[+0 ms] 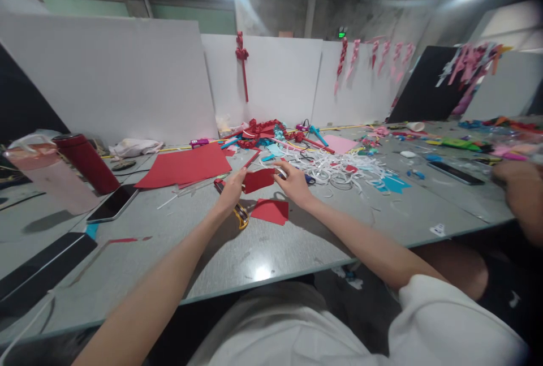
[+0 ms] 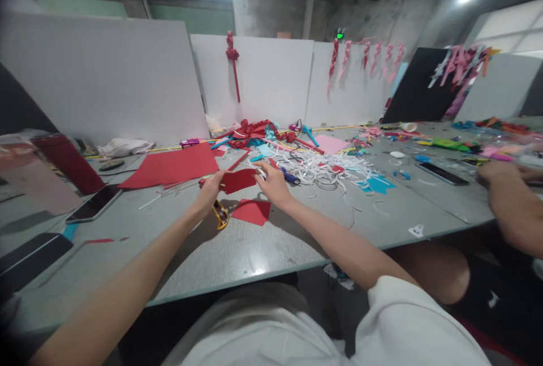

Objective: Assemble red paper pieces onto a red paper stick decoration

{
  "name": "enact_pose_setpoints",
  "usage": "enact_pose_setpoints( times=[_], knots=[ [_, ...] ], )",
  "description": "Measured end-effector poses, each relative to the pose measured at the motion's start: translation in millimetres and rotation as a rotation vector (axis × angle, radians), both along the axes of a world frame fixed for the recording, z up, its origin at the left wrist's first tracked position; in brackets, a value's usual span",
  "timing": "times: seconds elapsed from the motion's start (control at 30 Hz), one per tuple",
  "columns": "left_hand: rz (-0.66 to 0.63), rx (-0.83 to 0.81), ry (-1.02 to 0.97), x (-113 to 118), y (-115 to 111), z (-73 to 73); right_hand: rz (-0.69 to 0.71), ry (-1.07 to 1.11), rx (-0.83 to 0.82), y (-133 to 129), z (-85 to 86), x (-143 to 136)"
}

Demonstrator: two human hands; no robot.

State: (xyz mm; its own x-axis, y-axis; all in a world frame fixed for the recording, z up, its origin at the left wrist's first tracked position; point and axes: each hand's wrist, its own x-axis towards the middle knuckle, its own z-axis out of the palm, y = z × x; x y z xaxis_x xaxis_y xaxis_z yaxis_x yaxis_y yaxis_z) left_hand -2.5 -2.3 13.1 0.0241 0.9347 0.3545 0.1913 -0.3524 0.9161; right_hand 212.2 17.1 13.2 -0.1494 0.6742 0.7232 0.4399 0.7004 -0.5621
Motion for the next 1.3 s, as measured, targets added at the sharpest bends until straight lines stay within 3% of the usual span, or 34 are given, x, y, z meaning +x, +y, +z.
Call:
enact_pose_setpoints(
  times=[0.17, 0.4, 0.63, 0.9, 1.1, 1.3],
  knots=[
    [0.156, 0.137, 0.146, -2, -5, 0.1, -0.038, 0.061, -0.014, 7, 0.3, 3],
    [0.109, 0.039, -0.04, 1, -13, 3.8, 0.033, 0.026, -0.035, 3, 0.5, 0],
    [0.353, 0.077, 0.024, -9, -6, -1.7, -0.019, 0.049, -0.121, 2, 5.3, 4],
    [0.205, 0.077, 0.001, -2, -7, -6.3, 0.185, 0.037, -0.37, -13, 10.5, -7],
    [0.128, 0.198, 0.164, 2, -6, -12.7, 0.307, 0.042, -0.452, -22, 9.0, -14],
    [0.012, 0.303, 0.252, 10, -14, -12.8, 0.302, 0.032, -0.467, -20, 4.8, -16]
  ],
)
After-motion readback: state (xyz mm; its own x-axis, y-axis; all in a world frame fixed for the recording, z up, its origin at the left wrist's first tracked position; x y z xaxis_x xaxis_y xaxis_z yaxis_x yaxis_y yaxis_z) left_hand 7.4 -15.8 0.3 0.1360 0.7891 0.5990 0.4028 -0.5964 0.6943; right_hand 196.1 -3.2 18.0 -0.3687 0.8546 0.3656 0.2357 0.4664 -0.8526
